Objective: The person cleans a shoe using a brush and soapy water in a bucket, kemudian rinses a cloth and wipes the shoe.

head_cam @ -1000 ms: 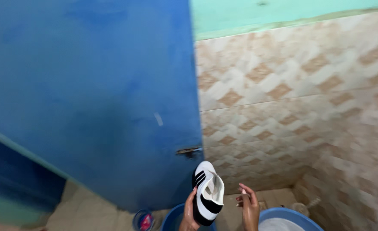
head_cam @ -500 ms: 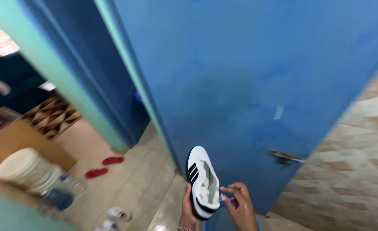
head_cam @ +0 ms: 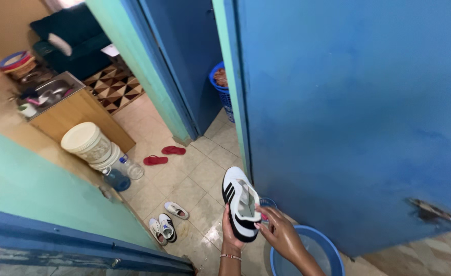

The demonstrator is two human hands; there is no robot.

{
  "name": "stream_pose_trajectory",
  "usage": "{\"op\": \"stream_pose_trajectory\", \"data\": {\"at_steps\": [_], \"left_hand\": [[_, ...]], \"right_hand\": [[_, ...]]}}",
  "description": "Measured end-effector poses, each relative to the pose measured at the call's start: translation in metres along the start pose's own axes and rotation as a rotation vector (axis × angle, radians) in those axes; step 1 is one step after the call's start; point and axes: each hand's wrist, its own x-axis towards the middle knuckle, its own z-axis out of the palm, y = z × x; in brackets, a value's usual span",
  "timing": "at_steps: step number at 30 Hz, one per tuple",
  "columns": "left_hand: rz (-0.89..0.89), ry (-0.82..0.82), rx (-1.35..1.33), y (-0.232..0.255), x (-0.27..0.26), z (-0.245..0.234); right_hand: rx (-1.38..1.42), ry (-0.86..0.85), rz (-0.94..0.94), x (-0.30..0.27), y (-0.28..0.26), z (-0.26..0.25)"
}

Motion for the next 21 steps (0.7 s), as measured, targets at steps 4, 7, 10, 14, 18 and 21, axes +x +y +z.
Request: {"op": "stream_pose_trajectory", "data": {"at_steps": [4, 7, 10, 14, 18, 21], "left_hand": [[0.031, -0.069, -0.029, 0.004, 0.019, -0.009], [0.063, -0.084, -0.034, 0.011, 0.022, -0.006], [0.119, -0.015, 0.008, 0.020, 0.026, -0.001], [0.123, 0.005, 0.003, 0.028, 0.035, -0.004], [0.159, -0.036, -0.017, 0.040, 0.052, -0.019], [0.143, 0.062, 0.018, 0.064, 0.070, -0.028]], "right_hand": [[-0.139, -0.011, -0.459, 0.025, 0.023, 0.012], [-0.163, -0.114, -0.411, 0.040, 0.029, 0.017], [-0.119, -0.123, -0.368, 0.050, 0.022, 0.026], [-0.135, -0.117, -0.136, 0.074, 0.012, 0.035], [-0.088, -0.122, -0.163, 0.102, 0.009, 0.047], [-0.035, -0.134, -0.218, 0.126, 0.008, 0.061]]}}
